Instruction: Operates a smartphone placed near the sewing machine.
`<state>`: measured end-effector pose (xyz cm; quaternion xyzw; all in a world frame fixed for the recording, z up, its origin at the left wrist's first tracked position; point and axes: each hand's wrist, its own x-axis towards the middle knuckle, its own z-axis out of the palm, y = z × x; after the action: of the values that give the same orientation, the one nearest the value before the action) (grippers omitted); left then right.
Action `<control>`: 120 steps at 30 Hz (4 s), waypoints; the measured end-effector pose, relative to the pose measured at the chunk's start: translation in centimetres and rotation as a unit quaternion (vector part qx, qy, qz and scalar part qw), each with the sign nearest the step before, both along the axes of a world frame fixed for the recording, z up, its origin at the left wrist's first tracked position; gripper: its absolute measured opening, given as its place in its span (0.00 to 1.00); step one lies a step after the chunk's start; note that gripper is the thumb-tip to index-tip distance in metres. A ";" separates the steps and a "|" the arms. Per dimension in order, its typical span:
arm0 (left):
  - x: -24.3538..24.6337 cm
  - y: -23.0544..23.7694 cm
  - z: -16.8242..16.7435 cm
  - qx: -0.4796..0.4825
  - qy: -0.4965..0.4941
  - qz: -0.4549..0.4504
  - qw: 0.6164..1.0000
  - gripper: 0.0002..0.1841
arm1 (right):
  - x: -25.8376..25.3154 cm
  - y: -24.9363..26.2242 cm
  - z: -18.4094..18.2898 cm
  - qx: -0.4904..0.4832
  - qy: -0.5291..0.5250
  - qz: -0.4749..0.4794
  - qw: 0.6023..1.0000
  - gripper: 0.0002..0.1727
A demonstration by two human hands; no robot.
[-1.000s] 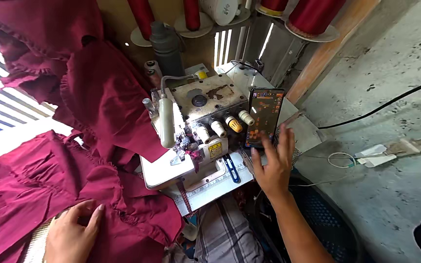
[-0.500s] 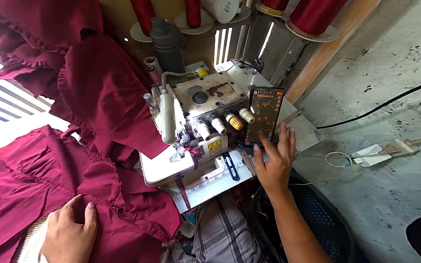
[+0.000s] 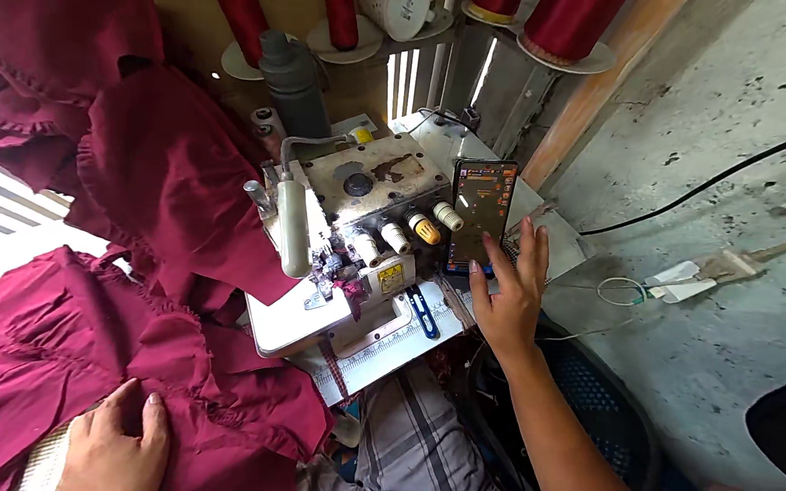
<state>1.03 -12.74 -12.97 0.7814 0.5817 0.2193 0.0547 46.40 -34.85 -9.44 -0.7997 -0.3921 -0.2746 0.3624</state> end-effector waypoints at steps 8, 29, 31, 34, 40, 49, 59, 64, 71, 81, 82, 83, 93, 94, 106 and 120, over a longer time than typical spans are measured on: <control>0.0 0.0 0.0 -0.009 0.003 0.005 1.000 0.28 | -0.5 -0.9 -0.8 0.006 0.005 0.030 1.000 0.19; 0.0 0.0 0.2 -0.007 0.007 -0.002 1.000 0.28 | -1.3 -1.0 -1.5 0.027 0.014 0.009 1.000 0.20; 0.1 0.0 0.2 -0.006 0.006 0.000 1.000 0.28 | -1.3 -0.7 -1.3 0.025 0.010 0.008 1.000 0.20; 0.1 0.0 0.2 -0.005 0.003 -0.001 1.000 0.28 | -1.2 -0.1 -0.9 -0.004 0.000 0.022 1.000 0.20; 0.1 -0.1 0.2 -0.003 0.004 0.002 1.000 0.27 | -0.5 -0.6 -1.2 0.032 0.007 0.005 0.999 0.16; 0.2 -0.1 0.4 -0.015 0.005 -0.002 1.000 0.28 | -0.4 -0.6 -0.3 0.036 0.006 -0.012 0.999 0.19; 0.4 -0.1 0.5 -0.006 0.004 -0.002 1.000 0.27 | 0.1 0.5 0.2 -0.013 -0.001 0.013 1.000 0.21; 0.4 -0.1 0.5 -0.004 0.000 -0.003 1.000 0.27 | 0.3 0.3 0.5 0.084 0.046 0.031 0.995 0.25; 0.6 -0.2 0.8 -0.008 0.001 0.001 1.000 0.26 | 2.4 0.9 2.3 0.189 0.273 0.126 0.935 0.28; 0.6 -0.3 0.7 -0.005 0.007 0.002 1.000 0.26 | 4.0 2.3 4.2 0.166 0.302 0.122 0.931 0.25; 0.6 -0.3 0.8 -0.006 0.007 0.003 1.000 0.26 | 4.0 2.3 4.2 0.167 0.297 0.119 0.933 0.25; 0.7 -0.3 0.8 -0.005 0.005 0.004 1.000 0.26 | 4.0 2.4 4.2 0.169 0.292 0.117 0.934 0.25; 0.7 -0.3 0.6 -0.002 0.003 0.005 1.000 0.26 | 4.1 2.7 4.0 0.175 0.277 0.111 0.938 0.25; 0.6 -0.2 0.6 -0.002 0.003 0.004 1.000 0.26 | 4.1 2.6 4.0 0.175 0.280 0.112 0.937 0.24; 0.6 -0.2 0.7 -0.004 0.002 0.002 1.000 0.26 | 4.5 1.9 3.6 0.198 0.305 0.136 0.921 0.20; 0.7 -0.3 0.8 0.001 0.003 0.002 1.000 0.26 | 4.4 2.5 3.8 0.196 0.295 0.132 0.926 0.24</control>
<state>1.75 -13.03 -12.18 0.7809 0.5830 0.2180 0.0519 50.78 -32.34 -5.61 -0.6989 -0.3076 -0.0471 0.6440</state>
